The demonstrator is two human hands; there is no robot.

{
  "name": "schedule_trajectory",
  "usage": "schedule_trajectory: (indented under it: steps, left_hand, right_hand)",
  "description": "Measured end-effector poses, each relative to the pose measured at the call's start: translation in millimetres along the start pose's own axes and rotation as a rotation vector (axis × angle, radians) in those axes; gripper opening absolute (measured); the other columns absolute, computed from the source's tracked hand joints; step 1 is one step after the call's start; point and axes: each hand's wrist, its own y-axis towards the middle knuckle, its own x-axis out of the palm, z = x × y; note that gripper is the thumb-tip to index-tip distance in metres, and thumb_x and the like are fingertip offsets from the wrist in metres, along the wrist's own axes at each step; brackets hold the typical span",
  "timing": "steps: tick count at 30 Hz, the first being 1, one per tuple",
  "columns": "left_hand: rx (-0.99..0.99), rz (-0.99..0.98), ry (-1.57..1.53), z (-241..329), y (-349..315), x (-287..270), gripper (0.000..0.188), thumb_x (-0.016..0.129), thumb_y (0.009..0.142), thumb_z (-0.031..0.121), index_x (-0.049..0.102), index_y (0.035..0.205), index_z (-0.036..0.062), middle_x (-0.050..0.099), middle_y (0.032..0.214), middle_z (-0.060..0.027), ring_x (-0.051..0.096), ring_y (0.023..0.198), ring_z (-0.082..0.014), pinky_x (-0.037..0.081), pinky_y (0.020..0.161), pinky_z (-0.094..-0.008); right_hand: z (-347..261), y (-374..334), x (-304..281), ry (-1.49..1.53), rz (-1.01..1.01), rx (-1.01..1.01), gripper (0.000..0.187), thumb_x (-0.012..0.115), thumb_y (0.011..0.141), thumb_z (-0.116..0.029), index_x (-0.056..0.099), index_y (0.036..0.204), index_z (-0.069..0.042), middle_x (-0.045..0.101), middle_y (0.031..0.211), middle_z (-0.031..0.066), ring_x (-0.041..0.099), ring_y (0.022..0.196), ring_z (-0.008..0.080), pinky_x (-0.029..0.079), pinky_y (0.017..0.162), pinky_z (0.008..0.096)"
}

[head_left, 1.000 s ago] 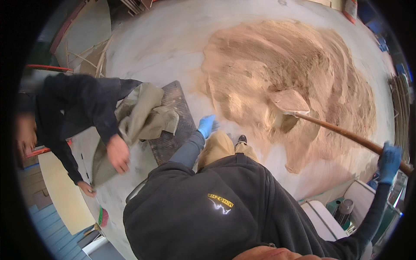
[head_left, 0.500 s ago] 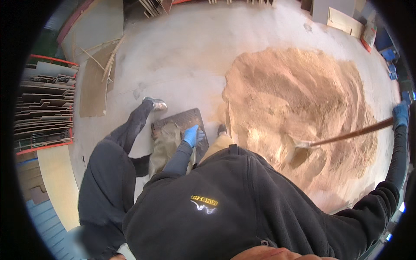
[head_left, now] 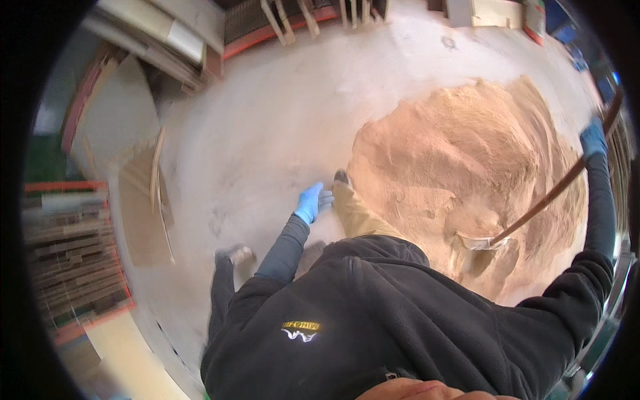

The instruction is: The person uses a shovel to scoop sawdust from a large pile on the floor and transfers it into a large fabric bag held open by another person. The person repeatedly scoops and deposits sawdust into the bag throughout the clip.

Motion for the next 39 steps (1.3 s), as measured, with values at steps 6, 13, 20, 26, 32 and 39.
schedule_trajectory:
  steps: [6,13,20,26,32,39]
  left_hand:
    - [0.005,-0.091,0.39,185.5,86.4,38.1,0.037,0.058,0.093,0.035,0.053,0.116,0.0065,0.068,0.099,-0.0135,0.069,0.082,-0.0259,0.056,0.07,-0.0423]
    - [-0.14,-0.079,0.174,330.3,201.4,49.0,0.034,0.055,0.093,0.038,0.056,0.11,0.0082,0.067,0.102,-0.0126,0.066,0.094,-0.028,0.054,0.082,-0.0429]
    - [-0.323,-0.348,0.525,430.6,339.1,48.1,0.035,0.052,0.094,0.039,0.053,0.108,0.0065,0.067,0.101,-0.0143,0.065,0.093,-0.0303,0.053,0.084,-0.0441]
    - [-0.377,-0.343,0.677,531.4,422.5,107.4,0.039,0.053,0.094,0.037,0.049,0.117,0.0052,0.062,0.116,-0.019,0.064,0.1,-0.0331,0.051,0.089,-0.0469]
    - [-0.438,-0.457,0.83,534.7,444.1,182.8,0.055,0.048,0.097,0.035,0.036,0.136,-0.0012,0.051,0.134,-0.024,0.057,0.117,-0.0367,0.048,0.098,-0.048]
    - [-0.578,-0.761,1.201,445.3,390.0,251.2,0.052,0.049,0.097,0.037,0.04,0.131,0.0002,0.054,0.131,-0.0231,0.058,0.115,-0.0355,0.048,0.097,-0.0468]
  right_hand:
    - [15.4,110.7,-147.8,-0.812,-0.186,-0.41,0.04,0.058,0.084,-0.047,0.063,0.074,-0.008,0.056,0.063,0.0108,0.052,0.052,0.0237,0.044,0.054,0.0425]
    - [31.0,198.4,-296.9,-0.162,-0.372,-0.463,0.053,0.04,0.093,-0.041,0.072,0.072,-0.005,0.07,0.065,0.015,0.065,0.056,0.0278,0.044,0.061,0.0476]
    - [48.8,177.0,-363.6,-0.082,-0.555,-0.581,0.029,0.051,0.091,-0.026,0.072,0.074,-0.015,0.067,0.065,0.003,0.065,0.058,0.0257,0.036,0.064,0.0508]
    - [46.3,127.1,-381.7,0.531,-1.331,-0.083,0.013,0.07,0.082,-0.023,0.077,0.092,-0.018,0.073,0.085,-0.0066,0.07,0.073,0.018,0.046,0.057,0.0483]
    - [78.1,-18.1,-456.5,0.761,-1.901,-0.012,0.026,0.07,0.083,-0.017,0.073,0.109,-0.015,0.073,0.102,0.0,0.071,0.086,0.0233,0.055,0.066,0.0536]
    - [136.0,-122.8,-629.0,0.841,-1.99,0.243,0.019,0.064,0.087,-0.018,0.073,0.103,-0.019,0.074,0.1,0.0036,0.071,0.091,0.0228,0.053,0.065,0.0439]
